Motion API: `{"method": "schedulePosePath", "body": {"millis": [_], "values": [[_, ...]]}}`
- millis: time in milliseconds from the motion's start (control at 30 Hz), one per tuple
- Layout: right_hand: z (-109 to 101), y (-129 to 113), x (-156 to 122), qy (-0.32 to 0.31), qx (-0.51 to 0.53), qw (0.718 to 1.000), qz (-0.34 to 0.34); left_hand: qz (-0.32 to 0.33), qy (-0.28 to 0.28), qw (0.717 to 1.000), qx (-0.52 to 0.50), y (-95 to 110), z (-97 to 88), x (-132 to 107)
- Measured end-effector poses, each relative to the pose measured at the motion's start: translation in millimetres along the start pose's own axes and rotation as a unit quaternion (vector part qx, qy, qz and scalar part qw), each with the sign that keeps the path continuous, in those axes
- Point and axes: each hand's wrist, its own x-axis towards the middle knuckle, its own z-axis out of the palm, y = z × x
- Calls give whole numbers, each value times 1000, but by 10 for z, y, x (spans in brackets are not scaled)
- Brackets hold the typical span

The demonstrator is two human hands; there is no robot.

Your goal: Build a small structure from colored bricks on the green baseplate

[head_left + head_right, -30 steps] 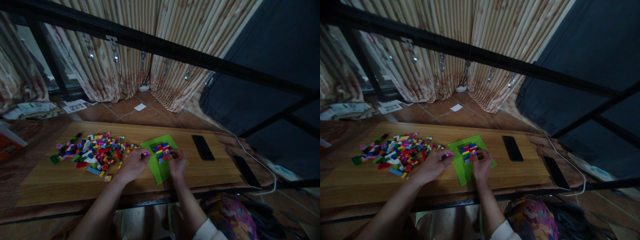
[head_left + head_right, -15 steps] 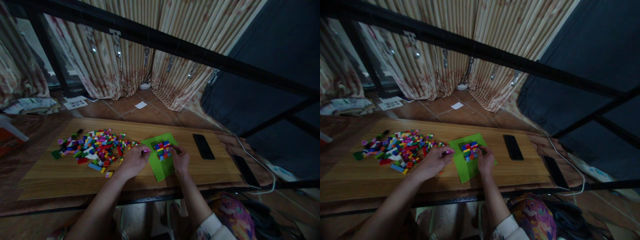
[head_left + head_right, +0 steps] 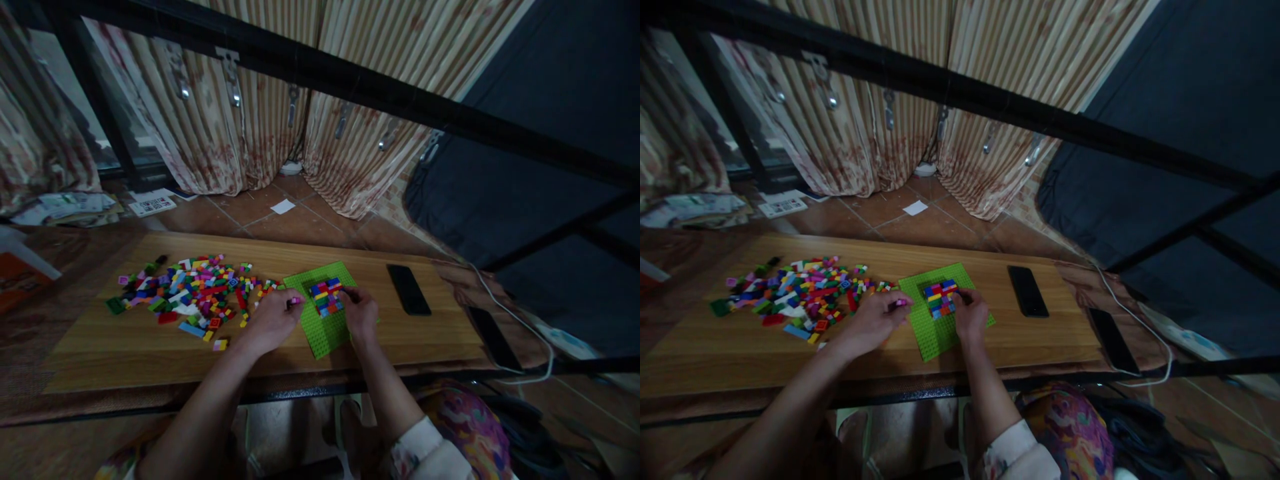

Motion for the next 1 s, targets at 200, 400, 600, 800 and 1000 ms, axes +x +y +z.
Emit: {"method": "schedulePosePath", "body": {"millis": [200,400,600,800,1000], "values": [[-49,-38,-17,-16,11,1000,-3,-107,13,946,-306,26,137,34],[-257,-326,-246,18,17,996,-89,-171,18,842,-511,49,257,31],[-308,-670,-541,-126,-27,973,-191,-176,-21,838,-515,89,311,10],[-246,-646,-634,-117,-102,962,-224,-172,-43,853,-491,101,374,-41],[-300,-504,-801,-134,-92,966,-200,-165,-56,897,-406,77,486,-111]]}}
